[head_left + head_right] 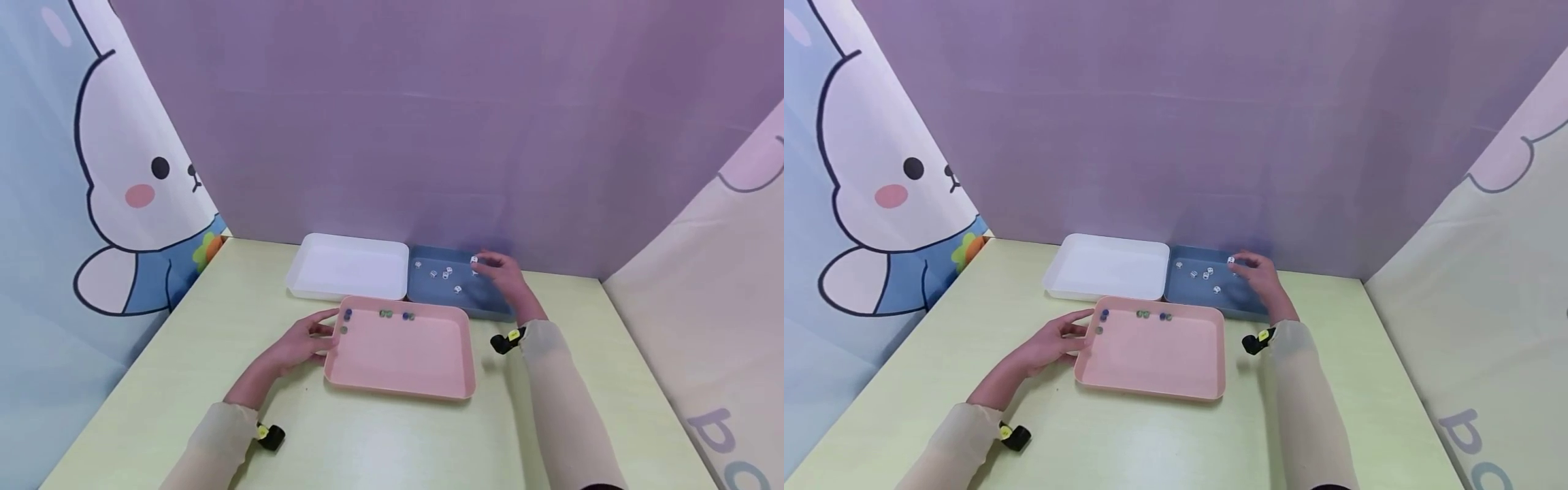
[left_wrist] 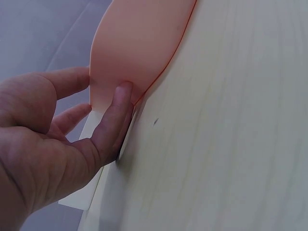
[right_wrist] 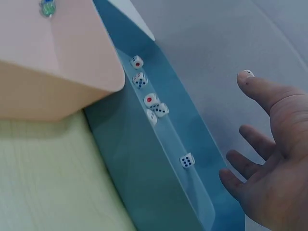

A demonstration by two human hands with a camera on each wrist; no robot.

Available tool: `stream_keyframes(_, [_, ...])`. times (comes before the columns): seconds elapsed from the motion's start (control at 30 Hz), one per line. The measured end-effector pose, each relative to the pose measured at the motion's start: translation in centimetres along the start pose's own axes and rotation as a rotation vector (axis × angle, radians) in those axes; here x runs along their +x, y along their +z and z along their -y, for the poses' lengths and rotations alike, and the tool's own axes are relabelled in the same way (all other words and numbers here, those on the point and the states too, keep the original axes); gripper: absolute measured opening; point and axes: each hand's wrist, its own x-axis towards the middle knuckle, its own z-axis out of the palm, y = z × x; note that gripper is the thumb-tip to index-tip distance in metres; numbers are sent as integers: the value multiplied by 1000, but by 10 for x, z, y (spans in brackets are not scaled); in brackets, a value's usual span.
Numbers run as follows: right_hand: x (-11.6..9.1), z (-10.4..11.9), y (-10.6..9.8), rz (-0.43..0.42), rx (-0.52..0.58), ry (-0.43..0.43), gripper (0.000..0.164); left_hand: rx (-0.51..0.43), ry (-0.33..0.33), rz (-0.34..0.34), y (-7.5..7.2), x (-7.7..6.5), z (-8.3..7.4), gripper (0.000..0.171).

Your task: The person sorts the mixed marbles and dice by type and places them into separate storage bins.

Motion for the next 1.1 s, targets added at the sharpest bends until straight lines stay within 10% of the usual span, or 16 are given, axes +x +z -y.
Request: stream_keyframes(1.1, [0, -15, -10, -29, -79, -31, 40, 3, -11, 25, 5, -4, -8, 64])
